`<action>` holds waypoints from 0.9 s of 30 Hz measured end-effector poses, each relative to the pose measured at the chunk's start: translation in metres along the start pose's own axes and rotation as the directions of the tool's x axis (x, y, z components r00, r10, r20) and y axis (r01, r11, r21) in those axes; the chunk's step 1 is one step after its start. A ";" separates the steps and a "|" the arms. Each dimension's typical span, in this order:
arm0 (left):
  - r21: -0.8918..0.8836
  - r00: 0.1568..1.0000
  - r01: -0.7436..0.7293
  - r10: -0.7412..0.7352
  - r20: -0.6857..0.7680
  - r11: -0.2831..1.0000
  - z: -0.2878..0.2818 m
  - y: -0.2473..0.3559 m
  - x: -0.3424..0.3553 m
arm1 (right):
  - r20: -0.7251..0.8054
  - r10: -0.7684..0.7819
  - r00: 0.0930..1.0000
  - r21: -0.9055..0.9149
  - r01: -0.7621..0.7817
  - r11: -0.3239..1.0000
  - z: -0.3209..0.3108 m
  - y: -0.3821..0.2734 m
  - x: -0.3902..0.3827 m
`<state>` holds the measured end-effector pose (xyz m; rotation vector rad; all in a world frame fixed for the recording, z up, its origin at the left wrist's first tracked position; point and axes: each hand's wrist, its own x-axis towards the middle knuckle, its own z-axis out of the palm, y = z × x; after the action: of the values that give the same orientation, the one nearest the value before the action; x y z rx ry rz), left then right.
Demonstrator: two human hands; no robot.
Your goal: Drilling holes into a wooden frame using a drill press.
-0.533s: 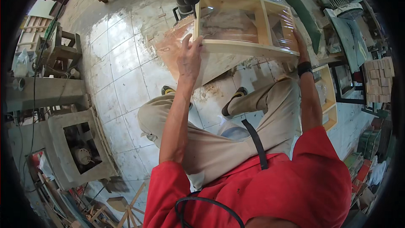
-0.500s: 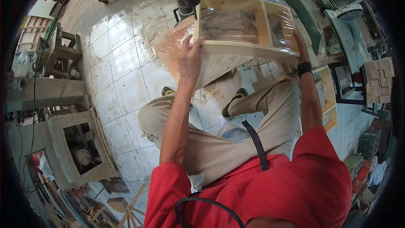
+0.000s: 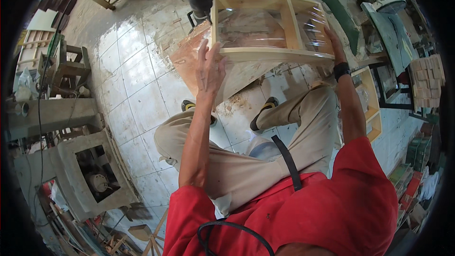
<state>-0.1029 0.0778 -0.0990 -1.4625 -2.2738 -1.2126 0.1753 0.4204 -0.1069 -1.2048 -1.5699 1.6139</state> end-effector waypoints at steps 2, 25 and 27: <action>0.254 0.973 -0.126 0.170 -0.159 0.959 -0.004 0.011 0.007 | 0.025 -0.031 0.999 0.010 0.031 0.999 0.027 -0.027 -0.026; -0.086 0.987 -0.022 0.008 -0.159 0.996 0.007 0.013 -0.004 | 0.100 -0.120 0.988 0.350 0.078 0.933 -0.004 0.026 -0.031; -0.122 0.981 -0.075 0.052 -0.187 0.990 0.005 0.013 0.003 | 0.134 -0.141 0.981 0.346 0.087 0.934 -0.010 0.033 -0.024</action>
<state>-0.0927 0.0862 -0.0940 -1.3896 -2.0479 -1.4345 0.2004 0.3994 -0.1336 -0.8058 -1.3516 1.8455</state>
